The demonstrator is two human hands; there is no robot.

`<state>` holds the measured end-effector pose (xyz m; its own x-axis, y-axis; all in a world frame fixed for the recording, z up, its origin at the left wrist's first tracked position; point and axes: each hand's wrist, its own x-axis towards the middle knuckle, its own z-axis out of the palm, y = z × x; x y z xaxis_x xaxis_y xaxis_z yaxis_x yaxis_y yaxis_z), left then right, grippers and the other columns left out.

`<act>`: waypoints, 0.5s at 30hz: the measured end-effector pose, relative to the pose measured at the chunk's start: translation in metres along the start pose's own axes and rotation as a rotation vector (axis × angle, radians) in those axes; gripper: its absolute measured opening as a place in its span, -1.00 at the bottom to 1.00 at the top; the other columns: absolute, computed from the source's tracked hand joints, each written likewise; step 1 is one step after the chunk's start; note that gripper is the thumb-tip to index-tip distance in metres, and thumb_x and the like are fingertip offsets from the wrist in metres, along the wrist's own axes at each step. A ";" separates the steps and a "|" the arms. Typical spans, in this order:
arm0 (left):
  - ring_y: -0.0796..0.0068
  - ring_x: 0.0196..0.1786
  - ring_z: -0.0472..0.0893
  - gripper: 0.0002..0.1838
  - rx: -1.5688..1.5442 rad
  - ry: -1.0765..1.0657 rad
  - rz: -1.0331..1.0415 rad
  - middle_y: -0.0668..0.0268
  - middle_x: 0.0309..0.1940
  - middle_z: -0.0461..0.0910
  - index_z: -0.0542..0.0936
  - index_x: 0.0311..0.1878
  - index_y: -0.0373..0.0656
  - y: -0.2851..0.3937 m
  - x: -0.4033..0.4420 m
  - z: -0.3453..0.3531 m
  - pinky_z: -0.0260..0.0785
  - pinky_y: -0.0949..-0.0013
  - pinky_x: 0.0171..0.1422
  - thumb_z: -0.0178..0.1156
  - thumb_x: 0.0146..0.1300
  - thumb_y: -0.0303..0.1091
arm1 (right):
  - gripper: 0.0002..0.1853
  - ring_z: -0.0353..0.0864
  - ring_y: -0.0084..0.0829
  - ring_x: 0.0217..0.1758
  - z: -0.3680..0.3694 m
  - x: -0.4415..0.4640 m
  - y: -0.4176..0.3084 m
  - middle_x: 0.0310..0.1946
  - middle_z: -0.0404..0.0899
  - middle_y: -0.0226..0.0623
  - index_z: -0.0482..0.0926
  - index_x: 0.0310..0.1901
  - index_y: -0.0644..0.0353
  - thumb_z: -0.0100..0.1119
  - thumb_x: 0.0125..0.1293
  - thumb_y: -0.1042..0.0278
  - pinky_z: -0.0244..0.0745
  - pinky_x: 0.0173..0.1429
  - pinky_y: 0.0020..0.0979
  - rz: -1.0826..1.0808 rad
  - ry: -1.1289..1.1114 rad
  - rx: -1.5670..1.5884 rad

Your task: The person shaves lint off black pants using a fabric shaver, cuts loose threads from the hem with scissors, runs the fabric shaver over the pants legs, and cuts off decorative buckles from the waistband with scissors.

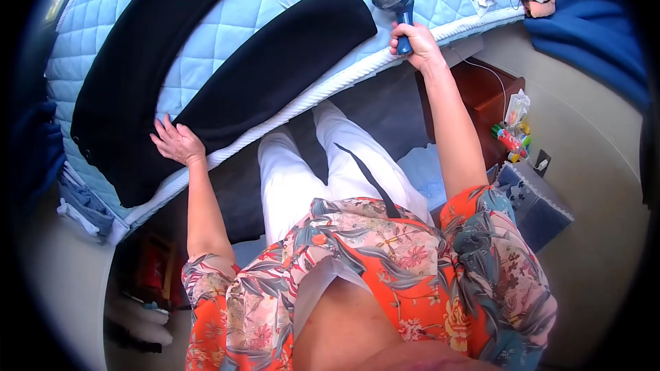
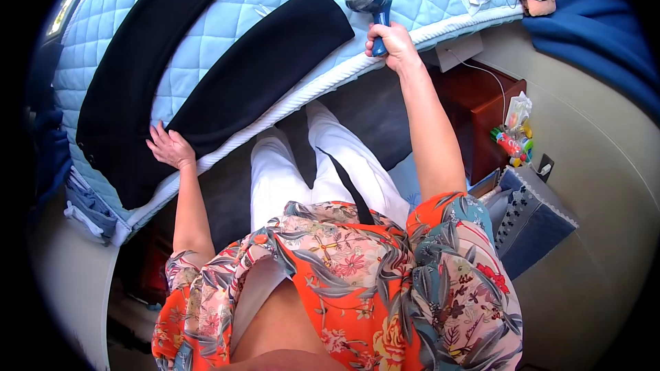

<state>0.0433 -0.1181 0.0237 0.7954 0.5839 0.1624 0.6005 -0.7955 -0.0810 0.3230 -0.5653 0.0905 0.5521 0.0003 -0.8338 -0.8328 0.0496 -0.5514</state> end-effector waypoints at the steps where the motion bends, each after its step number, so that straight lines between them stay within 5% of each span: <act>1: -0.01 0.37 0.15 -0.54 0.002 0.002 -0.001 0.35 0.33 0.26 0.41 0.24 0.09 -0.001 0.000 0.000 0.03 -0.06 0.33 -0.10 0.26 -0.15 | -0.77 0.46 -0.49 -0.62 0.001 -0.011 -0.005 -0.55 0.45 -0.30 0.41 -0.23 0.34 0.18 0.05 0.54 0.43 -0.56 -0.44 0.005 -0.033 0.056; 6: -0.01 0.37 0.14 -0.55 0.003 0.012 -0.009 0.36 0.32 0.26 0.41 0.23 0.11 0.000 0.001 0.000 0.02 -0.06 0.34 -0.07 0.26 -0.17 | -0.79 0.41 -0.53 -0.64 0.015 -0.055 -0.023 -0.55 0.42 -0.36 0.42 -0.20 0.30 0.19 0.21 0.40 0.39 -0.56 -0.45 -0.098 -0.186 0.147; 8: -0.01 0.37 0.14 -0.55 0.000 0.014 -0.017 0.37 0.33 0.25 0.42 0.23 0.12 -0.001 0.000 0.001 0.01 -0.05 0.35 -0.05 0.25 -0.18 | -0.66 0.39 -0.58 -0.63 0.020 -0.067 -0.027 -0.57 0.38 -0.43 0.44 -0.20 0.25 0.18 0.30 0.11 0.31 -0.58 -0.51 -0.200 -0.218 0.093; 13: 0.01 0.38 0.13 -0.55 0.001 -0.003 -0.040 0.38 0.34 0.22 0.42 0.22 0.13 0.003 0.002 -0.001 0.00 -0.05 0.35 -0.03 0.24 -0.20 | -0.66 0.46 -0.62 -0.50 0.042 -0.093 -0.034 -0.49 0.49 -0.41 0.45 -0.19 0.25 0.25 0.26 0.13 0.37 -0.35 -0.58 -0.579 -0.186 -0.298; 15: 0.02 0.38 0.12 -0.55 0.004 -0.002 -0.044 0.40 0.34 0.22 0.42 0.22 0.14 0.003 0.002 -0.002 0.00 -0.05 0.35 -0.01 0.22 -0.20 | -0.68 0.50 -0.64 -0.40 0.058 -0.101 -0.037 -0.43 0.53 -0.43 0.46 -0.17 0.25 0.33 0.20 0.24 0.37 -0.25 -0.60 -0.500 -0.274 -0.259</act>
<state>0.0462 -0.1196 0.0256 0.7686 0.6185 0.1634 0.6350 -0.7686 -0.0775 0.3005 -0.5095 0.1973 0.8394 0.2972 -0.4551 -0.4353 -0.1337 -0.8903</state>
